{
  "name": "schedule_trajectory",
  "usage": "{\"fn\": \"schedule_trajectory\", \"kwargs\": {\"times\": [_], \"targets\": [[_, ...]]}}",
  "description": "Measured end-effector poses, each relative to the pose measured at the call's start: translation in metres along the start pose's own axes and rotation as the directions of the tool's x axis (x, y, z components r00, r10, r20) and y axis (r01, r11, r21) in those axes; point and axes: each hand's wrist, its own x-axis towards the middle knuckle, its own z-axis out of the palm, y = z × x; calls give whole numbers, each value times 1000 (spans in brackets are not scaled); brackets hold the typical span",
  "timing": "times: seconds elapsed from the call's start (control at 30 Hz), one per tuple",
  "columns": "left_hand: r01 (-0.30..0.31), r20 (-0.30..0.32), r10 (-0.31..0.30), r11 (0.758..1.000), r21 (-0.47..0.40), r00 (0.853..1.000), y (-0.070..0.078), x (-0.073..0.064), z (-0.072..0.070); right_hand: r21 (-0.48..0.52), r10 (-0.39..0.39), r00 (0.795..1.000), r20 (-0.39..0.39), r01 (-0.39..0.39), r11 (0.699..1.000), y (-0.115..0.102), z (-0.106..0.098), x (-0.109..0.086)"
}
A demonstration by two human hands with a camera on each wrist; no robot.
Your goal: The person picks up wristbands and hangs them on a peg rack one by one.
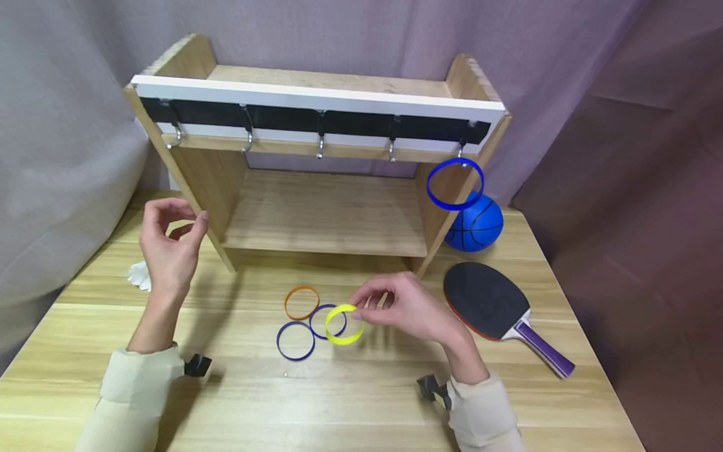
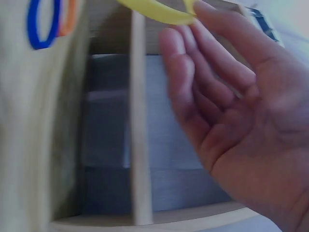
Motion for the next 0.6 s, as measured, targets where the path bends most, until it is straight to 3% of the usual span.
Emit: {"fn": "schedule_trajectory", "kwargs": {"times": [0.1, 0.2, 0.27, 0.37, 0.47, 0.53, 0.6], "targets": [[-1, 0, 1, 1000, 0, 1000, 1, 0, 0, 100, 14, 988, -151, 1, 995, -19, -16, 0], [-3, 1, 3, 1000, 0, 1000, 0, 0, -1, 204, 0, 943, -334, 72, 976, -38, -32, 1], [-4, 1, 4, 1000, 0, 1000, 0, 0, -1, 265, -30, 885, -464, 171, 949, -51, -42, 3], [-2, 1, 2, 1000, 2, 1000, 0, 0, -1, 286, -90, 769, -633, 341, 896, -69, -55, 8], [-3, 2, 3, 1000, 3, 1000, 0, 0, -1, 275, -97, 660, -745, 436, 857, -87, -63, 13], [-5, 2, 5, 1000, 5, 1000, 0, 0, -1, 252, -90, 612, -786, 450, 857, -97, -65, 17], [-7, 2, 7, 1000, 8, 1000, 0, 0, 0, 243, -80, 580, -811, 457, 855, -105, -66, 21]]}}
